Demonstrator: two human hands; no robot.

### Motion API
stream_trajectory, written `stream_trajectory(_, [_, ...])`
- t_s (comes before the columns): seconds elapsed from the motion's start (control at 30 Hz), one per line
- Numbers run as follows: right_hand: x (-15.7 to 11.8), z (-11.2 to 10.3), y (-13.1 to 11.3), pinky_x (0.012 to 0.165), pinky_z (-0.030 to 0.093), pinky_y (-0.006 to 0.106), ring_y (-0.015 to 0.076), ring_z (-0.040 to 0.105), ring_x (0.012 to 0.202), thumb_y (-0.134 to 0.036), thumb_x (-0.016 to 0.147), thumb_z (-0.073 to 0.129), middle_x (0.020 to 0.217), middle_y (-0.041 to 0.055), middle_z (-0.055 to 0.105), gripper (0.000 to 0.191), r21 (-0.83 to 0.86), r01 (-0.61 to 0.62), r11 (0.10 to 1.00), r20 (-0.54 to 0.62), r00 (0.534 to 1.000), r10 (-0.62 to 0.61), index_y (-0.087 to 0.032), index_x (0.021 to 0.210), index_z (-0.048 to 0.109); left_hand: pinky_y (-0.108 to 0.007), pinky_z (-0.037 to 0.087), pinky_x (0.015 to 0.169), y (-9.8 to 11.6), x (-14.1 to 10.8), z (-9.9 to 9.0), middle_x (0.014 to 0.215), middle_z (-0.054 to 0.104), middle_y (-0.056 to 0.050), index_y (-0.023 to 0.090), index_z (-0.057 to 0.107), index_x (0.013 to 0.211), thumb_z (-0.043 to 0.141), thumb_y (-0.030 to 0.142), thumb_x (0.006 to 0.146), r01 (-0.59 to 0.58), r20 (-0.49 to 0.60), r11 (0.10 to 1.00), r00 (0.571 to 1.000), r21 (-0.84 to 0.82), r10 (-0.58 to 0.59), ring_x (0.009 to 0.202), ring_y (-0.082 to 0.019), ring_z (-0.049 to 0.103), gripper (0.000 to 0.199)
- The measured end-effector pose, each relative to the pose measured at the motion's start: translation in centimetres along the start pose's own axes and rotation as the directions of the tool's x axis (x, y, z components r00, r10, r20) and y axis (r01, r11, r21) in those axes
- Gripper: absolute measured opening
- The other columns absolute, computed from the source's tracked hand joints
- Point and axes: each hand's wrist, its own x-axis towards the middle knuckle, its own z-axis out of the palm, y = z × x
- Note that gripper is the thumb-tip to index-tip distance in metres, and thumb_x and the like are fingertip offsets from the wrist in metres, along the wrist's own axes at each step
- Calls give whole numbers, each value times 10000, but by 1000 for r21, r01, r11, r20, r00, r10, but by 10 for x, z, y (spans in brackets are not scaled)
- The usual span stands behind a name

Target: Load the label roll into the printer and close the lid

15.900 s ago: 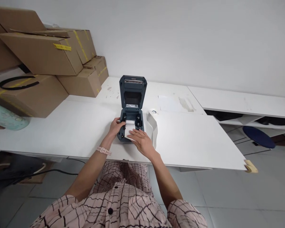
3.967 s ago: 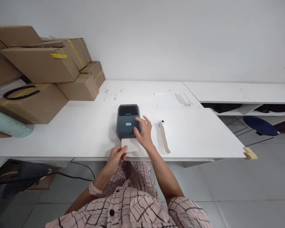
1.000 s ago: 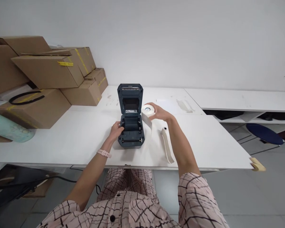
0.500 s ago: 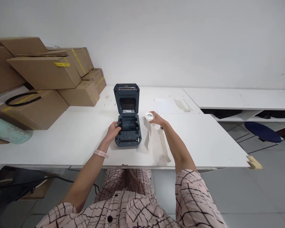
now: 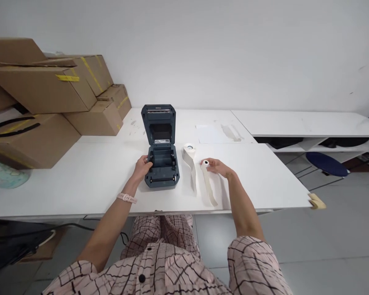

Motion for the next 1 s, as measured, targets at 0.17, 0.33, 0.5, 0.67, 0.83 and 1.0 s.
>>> stream_trajectory(0.17, [6, 5, -65, 791, 538, 371, 238, 676, 883, -570, 736, 725, 1063, 99, 722, 585, 216, 203, 955, 121, 965, -232, -219, 1198, 647, -249, 445, 633, -2, 1, 1, 715, 586, 10, 145, 626, 1136, 611, 130, 679, -9, 5, 1000, 1000, -2, 9, 669, -147, 568, 458])
stream_trajectory(0.33, [46, 37, -162, 924, 502, 380, 243, 644, 1066, -464, 868, 660, 1229, 79, 681, 492, -111, 469, 876, 309, 854, -418, -237, 1301, 607, -249, 437, 620, -1, 0, 0, 700, 575, 15, 151, 627, 1131, 614, 138, 682, -3, 0, 1000, 1000, -3, 3, 659, -148, 564, 449])
stream_trajectory(0.5, [107, 106, -185, 960, 491, 380, 293, 623, 1177, -228, 883, 613, 1320, 114, 653, 435, -655, 400, 641, 347, 913, -215, -182, 1315, 596, -248, 443, 618, 3, -4, -1, 693, 587, 14, 151, 624, 1136, 622, 134, 682, 13, 15, 1000, 1000, 3, -13, 671, -153, 581, 454])
stream_trajectory(0.67, [132, 137, -167, 963, 496, 410, 334, 626, 1194, -239, 839, 658, 1310, 126, 665, 475, -777, 345, 526, 351, 932, -94, -189, 1309, 609, -248, 444, 622, 5, -5, -1, 695, 604, 15, 154, 619, 1140, 624, 129, 677, 26, 7, 1000, 1000, -8, -26, 673, -156, 599, 464])
stream_trajectory(0.83, [129, 144, -165, 959, 490, 424, 333, 663, 1123, -293, 817, 697, 1239, 121, 704, 473, -771, 380, 512, 379, 919, -110, -203, 1277, 638, -241, 440, 607, 3, -4, 1, 684, 604, 20, 159, 625, 1121, 635, 126, 678, 32, 4, 999, 999, -38, -31, 657, -148, 598, 445])
stream_trajectory(1.0, [95, 142, -164, 1002, 473, 358, 260, 627, 1189, -186, 888, 596, 1298, 78, 678, 353, -710, 446, 544, 381, 894, -235, -208, 1234, 666, -239, 443, 603, 2, -4, 1, 679, 603, 20, 145, 621, 1135, 670, 142, 675, 32, -4, 997, 999, -74, -32, 642, -144, 590, 463])
